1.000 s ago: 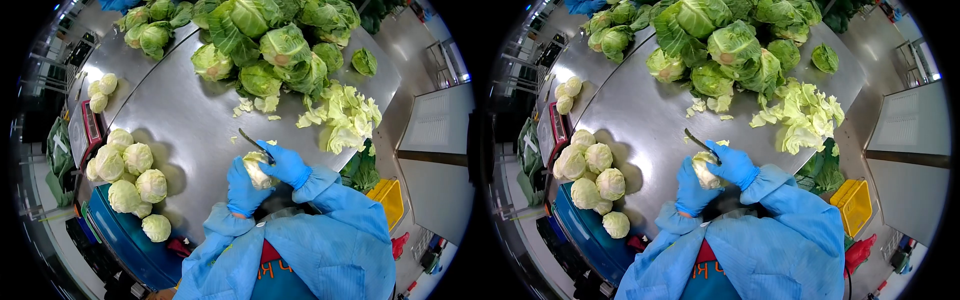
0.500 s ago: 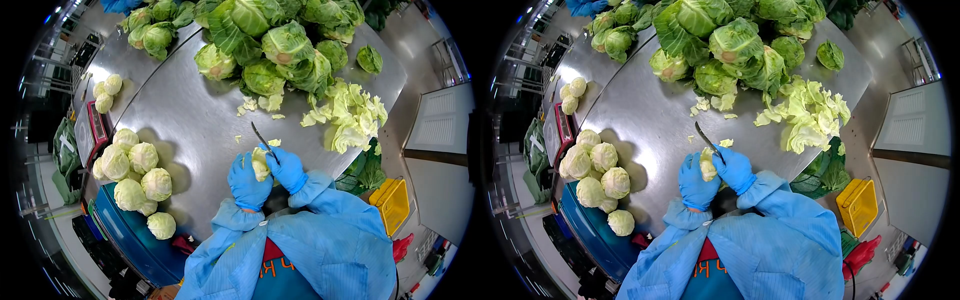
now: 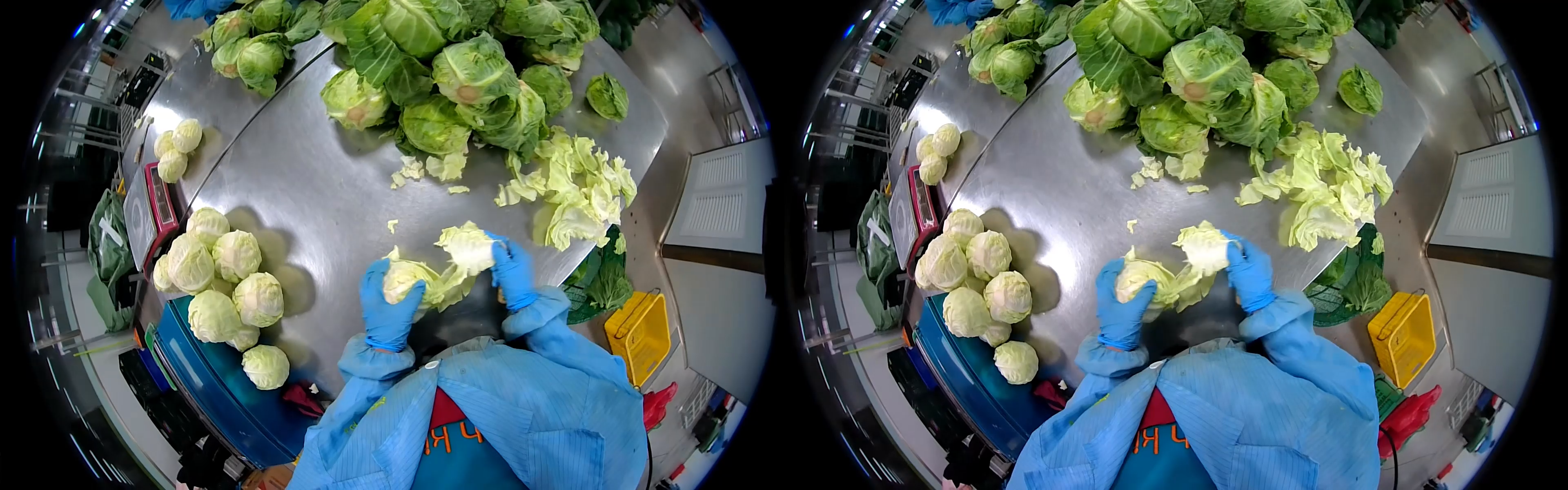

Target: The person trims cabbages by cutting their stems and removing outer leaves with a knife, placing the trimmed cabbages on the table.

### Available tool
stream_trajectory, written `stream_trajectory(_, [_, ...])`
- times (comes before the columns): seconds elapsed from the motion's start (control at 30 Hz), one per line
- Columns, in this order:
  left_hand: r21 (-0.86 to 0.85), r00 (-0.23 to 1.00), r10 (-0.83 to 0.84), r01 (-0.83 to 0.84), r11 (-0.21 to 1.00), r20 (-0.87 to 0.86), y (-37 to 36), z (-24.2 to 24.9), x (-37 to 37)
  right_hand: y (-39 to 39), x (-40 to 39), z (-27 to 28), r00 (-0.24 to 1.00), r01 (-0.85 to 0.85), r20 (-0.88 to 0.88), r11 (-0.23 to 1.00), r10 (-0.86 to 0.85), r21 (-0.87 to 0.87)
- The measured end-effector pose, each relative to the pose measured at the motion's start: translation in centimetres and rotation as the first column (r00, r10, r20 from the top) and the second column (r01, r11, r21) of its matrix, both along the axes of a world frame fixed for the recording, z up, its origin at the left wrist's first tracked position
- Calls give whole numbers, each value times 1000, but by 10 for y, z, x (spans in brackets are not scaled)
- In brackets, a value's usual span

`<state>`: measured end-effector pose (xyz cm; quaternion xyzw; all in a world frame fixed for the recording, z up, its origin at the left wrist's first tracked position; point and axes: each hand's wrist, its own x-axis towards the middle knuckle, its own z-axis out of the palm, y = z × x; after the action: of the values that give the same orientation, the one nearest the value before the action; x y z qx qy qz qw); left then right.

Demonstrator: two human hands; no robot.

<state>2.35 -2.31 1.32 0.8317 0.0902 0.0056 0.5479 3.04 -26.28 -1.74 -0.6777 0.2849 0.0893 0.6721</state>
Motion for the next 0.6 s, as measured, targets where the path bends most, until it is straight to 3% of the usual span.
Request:
stream_trajectory(0.03, [-81,999,40,-41,996,-23,3,0,-1,-12,-2,-4,999,27,-28,1000,-27,3])
stream_trajectory(0.1, [-308,983,106,-147,940,-148,12,-7,-2,-39,-6,-30,976,200,119,961,-180,-190])
stream_trajectory(0.13, [-408,969,129,-208,889,-213,18,-10,-2,-66,-7,-41,977,209,107,936,-186,-284])
stream_trajectory(0.17, [-512,948,127,-267,817,-292,25,-8,0,-81,-2,-23,969,242,99,945,-225,-219])
stream_trajectory(0.2, [-509,950,125,-260,821,-285,27,-8,-1,-100,-3,-24,975,162,216,843,-57,-513])
stream_trajectory(0.27, [-501,955,113,-242,831,-273,32,-9,-4,-78,5,49,999,30,48,607,13,-794])
stream_trajectory(0.4, [-418,987,55,-114,901,-152,29,-10,-9,-11,4,35,958,-103,173,841,227,-531])
stream_trajectory(0.43, [-441,992,14,-69,895,-127,30,-9,-12,12,8,48,936,-315,3,841,352,-440])
stream_trajectory(0.47, [-461,994,-27,-24,887,-102,32,-9,-15,31,11,46,897,-426,-35,842,440,-331])
stream_trajectory(0.5, [-350,993,-107,82,933,-51,37,-11,-17,46,13,39,847,-528,-59,822,529,-213])
stream_trajectory(0.57, [-98,963,-268,269,958,17,51,-20,-23,65,23,31,787,-616,-95,773,609,-153])
stream_trajectory(0.6, [-123,959,-285,284,951,8,53,-22,-27,71,26,23,750,-661,-113,740,652,-120])
